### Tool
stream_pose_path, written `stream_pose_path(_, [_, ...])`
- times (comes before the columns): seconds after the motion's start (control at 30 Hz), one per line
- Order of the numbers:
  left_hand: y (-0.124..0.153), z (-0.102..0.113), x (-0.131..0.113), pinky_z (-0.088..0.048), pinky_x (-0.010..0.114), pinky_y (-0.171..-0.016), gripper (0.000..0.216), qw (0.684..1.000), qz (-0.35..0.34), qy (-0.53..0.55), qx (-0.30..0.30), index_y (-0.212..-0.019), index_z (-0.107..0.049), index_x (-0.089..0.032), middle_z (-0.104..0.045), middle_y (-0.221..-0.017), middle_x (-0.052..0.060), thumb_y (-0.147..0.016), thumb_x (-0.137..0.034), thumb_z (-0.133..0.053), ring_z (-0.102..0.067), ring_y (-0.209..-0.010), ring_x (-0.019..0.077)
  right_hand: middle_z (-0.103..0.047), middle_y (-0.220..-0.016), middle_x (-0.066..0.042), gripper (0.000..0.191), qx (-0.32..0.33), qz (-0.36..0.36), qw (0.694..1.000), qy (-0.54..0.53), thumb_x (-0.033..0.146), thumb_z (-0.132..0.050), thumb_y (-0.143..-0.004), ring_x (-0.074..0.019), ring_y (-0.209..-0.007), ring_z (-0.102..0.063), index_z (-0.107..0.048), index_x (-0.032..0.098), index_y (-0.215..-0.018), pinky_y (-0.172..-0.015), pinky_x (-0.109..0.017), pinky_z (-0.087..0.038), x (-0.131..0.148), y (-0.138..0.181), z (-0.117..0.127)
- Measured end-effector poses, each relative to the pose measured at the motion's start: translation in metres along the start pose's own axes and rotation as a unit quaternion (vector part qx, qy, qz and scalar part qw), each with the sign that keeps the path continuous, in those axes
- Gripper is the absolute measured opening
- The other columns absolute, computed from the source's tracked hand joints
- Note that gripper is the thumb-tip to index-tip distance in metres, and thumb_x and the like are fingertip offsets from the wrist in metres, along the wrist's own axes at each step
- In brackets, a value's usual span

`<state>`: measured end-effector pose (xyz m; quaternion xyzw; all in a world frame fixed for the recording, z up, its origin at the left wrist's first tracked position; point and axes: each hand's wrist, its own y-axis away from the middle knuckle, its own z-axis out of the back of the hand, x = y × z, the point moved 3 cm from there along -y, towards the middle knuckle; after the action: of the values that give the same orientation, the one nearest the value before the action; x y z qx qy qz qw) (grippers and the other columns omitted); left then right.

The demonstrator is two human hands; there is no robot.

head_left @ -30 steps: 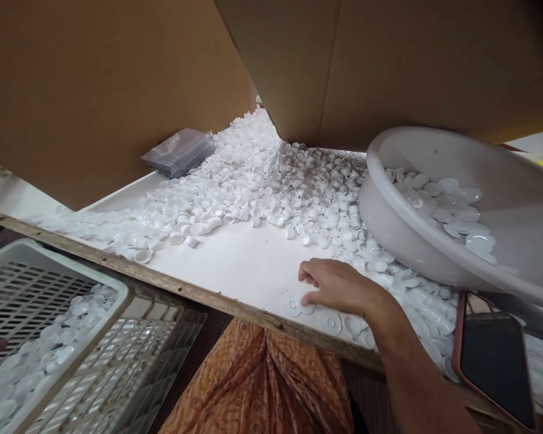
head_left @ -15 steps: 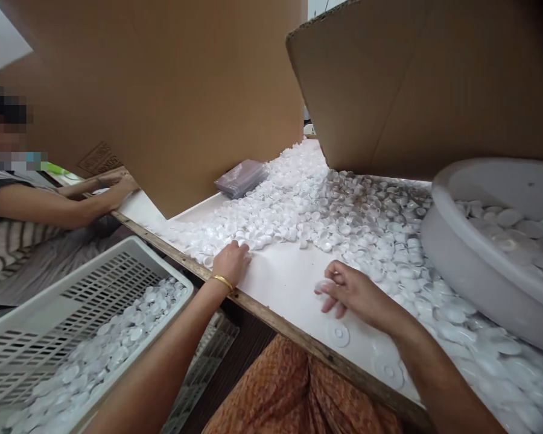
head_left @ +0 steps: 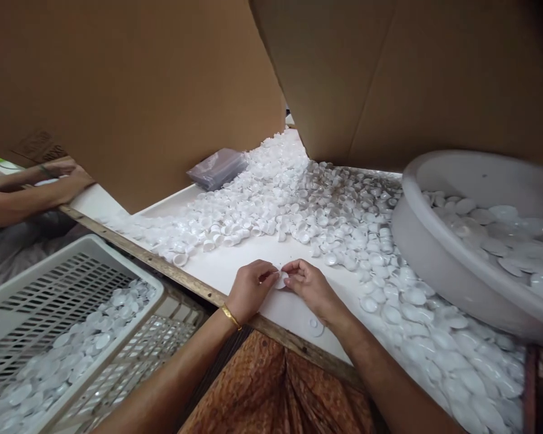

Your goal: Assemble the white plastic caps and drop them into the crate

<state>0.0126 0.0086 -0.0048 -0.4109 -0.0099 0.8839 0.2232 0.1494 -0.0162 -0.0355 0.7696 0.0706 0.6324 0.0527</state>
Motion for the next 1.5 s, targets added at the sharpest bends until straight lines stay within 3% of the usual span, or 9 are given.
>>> stream_pose_path(0.13, [0.0, -0.003, 0.0, -0.05, 0.025, -0.068, 0.016, 0.998, -0.009, 0.054, -0.026, -0.079, -0.068, -0.018, -0.067, -0.084, 0.005, -0.081, -0.026, -0.054, -0.062, -0.077, 0.014, -0.059, -0.087, -0.002, 0.024, -0.034, 0.001, 0.998, -0.044, 0.023, -0.064, -0.065, -0.0128, -0.079, -0.059, -0.053, 0.017, -0.086, -0.074, -0.03, -0.051, 0.003, -0.002, 0.004])
stream_pose_path(0.3, [0.006, 0.0, -0.008, -0.052, 0.029, -0.075, 0.016, 0.994, -0.073, -0.035, -0.072, -0.082, -0.069, -0.02, -0.066, -0.094, 0.007, -0.082, -0.026, -0.054, -0.063, -0.085, 0.0168, -0.059, -0.093, -0.004, 0.023, -0.051, 0.0, 0.996, -0.066, 0.022, -0.061, -0.066, -0.0146, -0.086, -0.058, -0.053, 0.018, -0.087, -0.075, -0.03, -0.051, 0.008, -0.001, 0.003])
stream_pose_path(0.63, [0.009, -0.011, -0.022, -0.053, 0.028, -0.072, 0.019, 0.969, -0.178, -0.156, -0.072, -0.093, -0.065, -0.02, -0.064, -0.098, 0.008, -0.086, -0.023, -0.048, -0.062, -0.084, 0.0151, -0.059, -0.093, -0.005, 0.036, -0.073, 0.019, 0.995, -0.071, 0.032, -0.071, -0.063, -0.0159, -0.083, -0.06, -0.052, 0.018, -0.091, -0.073, -0.031, -0.051, 0.012, 0.002, 0.007])
stream_pose_path(0.73, [0.009, -0.006, -0.027, -0.052, 0.031, -0.08, 0.019, 0.984, -0.144, -0.072, -0.08, -0.097, -0.063, -0.021, -0.062, -0.105, 0.008, -0.085, -0.025, -0.048, -0.061, -0.093, 0.0168, -0.057, -0.094, -0.005, 0.037, -0.083, 0.026, 0.993, -0.082, 0.03, -0.07, -0.065, -0.0153, -0.085, -0.059, -0.051, 0.018, -0.094, -0.074, -0.03, -0.05, 0.014, 0.002, 0.009])
stream_pose_path(0.8, [0.007, -0.001, -0.026, -0.053, 0.031, -0.078, 0.026, 0.992, -0.072, 0.02, -0.102, -0.108, -0.057, -0.022, -0.06, -0.11, 0.008, -0.085, -0.028, -0.049, -0.06, -0.095, 0.0165, -0.057, -0.097, -0.005, 0.032, -0.088, 0.048, 0.993, -0.062, 0.029, -0.065, -0.069, -0.0156, -0.089, -0.059, -0.05, 0.019, -0.096, -0.076, -0.03, -0.05, 0.017, 0.002, 0.008])
stream_pose_path(0.9, [0.002, -0.001, -0.022, -0.052, 0.025, -0.06, 0.039, 0.992, 0.045, 0.078, -0.084, -0.118, -0.046, -0.02, -0.061, -0.096, 0.006, -0.082, -0.035, -0.051, -0.061, -0.079, 0.0137, -0.057, -0.1, -0.005, 0.025, -0.089, 0.116, 0.989, 0.02, 0.024, -0.06, -0.074, -0.0161, -0.095, -0.057, -0.05, 0.02, -0.096, -0.083, -0.032, -0.048, 0.022, 0.004, 0.004])
stream_pose_path(0.97, [-0.001, -0.007, -0.022, -0.047, 0.023, -0.053, 0.036, 0.994, 0.073, 0.066, -0.039, -0.112, -0.048, -0.019, -0.059, -0.081, 0.002, -0.082, -0.037, -0.051, -0.059, -0.068, 0.0123, -0.057, -0.101, -0.006, 0.022, -0.093, 0.165, 0.979, 0.072, 0.019, -0.055, -0.075, -0.0166, -0.099, -0.055, -0.05, 0.02, -0.097, -0.084, -0.032, -0.048, 0.024, 0.006, 0.001])
stream_pose_path(1.2, [0.0, -0.017, -0.028, -0.042, 0.025, -0.062, 0.017, 0.998, 0.012, -0.02, -0.064, -0.097, -0.054, -0.019, -0.057, -0.083, 0.002, -0.084, -0.024, -0.045, -0.052, -0.067, 0.0117, -0.052, -0.103, -0.006, 0.032, -0.127, 0.217, 0.957, 0.141, 0.013, -0.051, -0.074, -0.0162, -0.098, -0.053, -0.048, 0.021, -0.105, -0.078, -0.03, -0.053, 0.024, 0.009, -0.002])
stream_pose_path(1.5, [-0.004, -0.019, -0.027, -0.041, 0.024, -0.066, 0.012, 0.998, -0.004, 0.021, -0.067, -0.091, -0.052, -0.019, -0.057, -0.083, 0.001, -0.081, -0.014, -0.046, -0.053, -0.073, 0.0125, -0.056, -0.098, -0.003, 0.037, -0.125, 0.234, 0.947, 0.183, 0.006, -0.048, -0.07, -0.0137, -0.089, -0.056, -0.051, 0.021, -0.104, -0.078, -0.027, -0.053, 0.028, 0.016, -0.003])
